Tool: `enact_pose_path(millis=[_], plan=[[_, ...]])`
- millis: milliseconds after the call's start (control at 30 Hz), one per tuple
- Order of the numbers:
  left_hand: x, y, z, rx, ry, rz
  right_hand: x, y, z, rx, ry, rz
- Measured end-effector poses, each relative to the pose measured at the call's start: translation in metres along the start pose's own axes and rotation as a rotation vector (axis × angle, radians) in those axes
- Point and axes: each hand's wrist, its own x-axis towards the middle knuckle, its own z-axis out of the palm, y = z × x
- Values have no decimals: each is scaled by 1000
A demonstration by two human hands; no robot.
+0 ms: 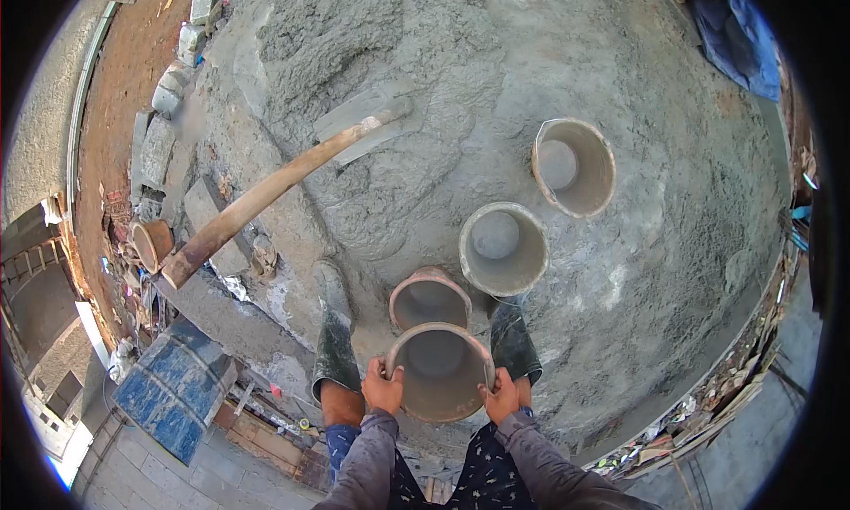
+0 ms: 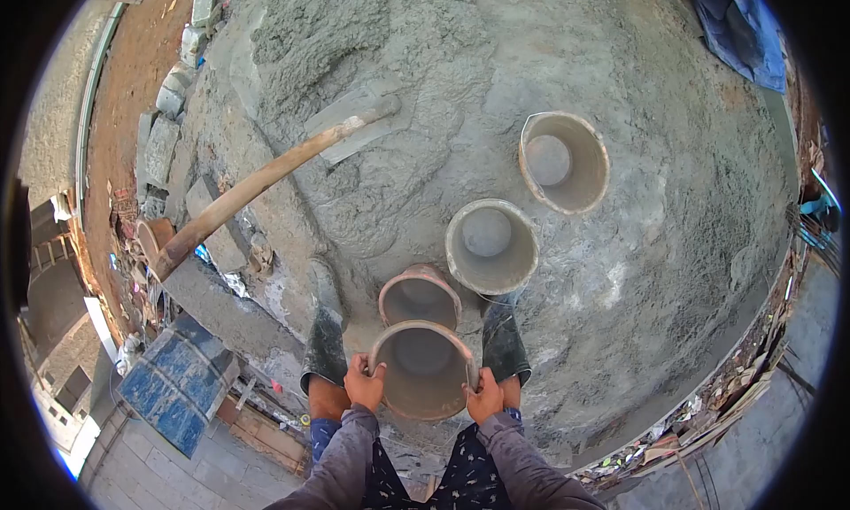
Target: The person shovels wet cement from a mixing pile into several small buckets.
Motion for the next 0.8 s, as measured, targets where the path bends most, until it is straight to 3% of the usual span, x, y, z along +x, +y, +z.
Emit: enact_pose_path(millis=[100,233,300,367,467,500,633,733,800], plan=[[6,54,-23,-525,-17,299,12,-38,-30,296,77,-21],[7,118,-52,-667,-47,227,73,-139,-84,646,241,127],[-2,130,-57,-648,-54,215,108,-222,-125,798,319,49],[-8,123,-58,-580,3,250,172,-255,-157,837,441,-39],[-19,108,-71,-450,136,284,287,-292,-202,903,544,-346],[-19,95,-79,-419,196,283,330,-304,-215,811,647,-275],[-22,32,-118,-276,474,179,466,-326,-263,687,681,-229],[-32,-46,-149,-178,598,184,512,-325,-282,747,544,-195],[-71,-68,-165,65,597,-32,548,-287,-302,282,514,-260]])
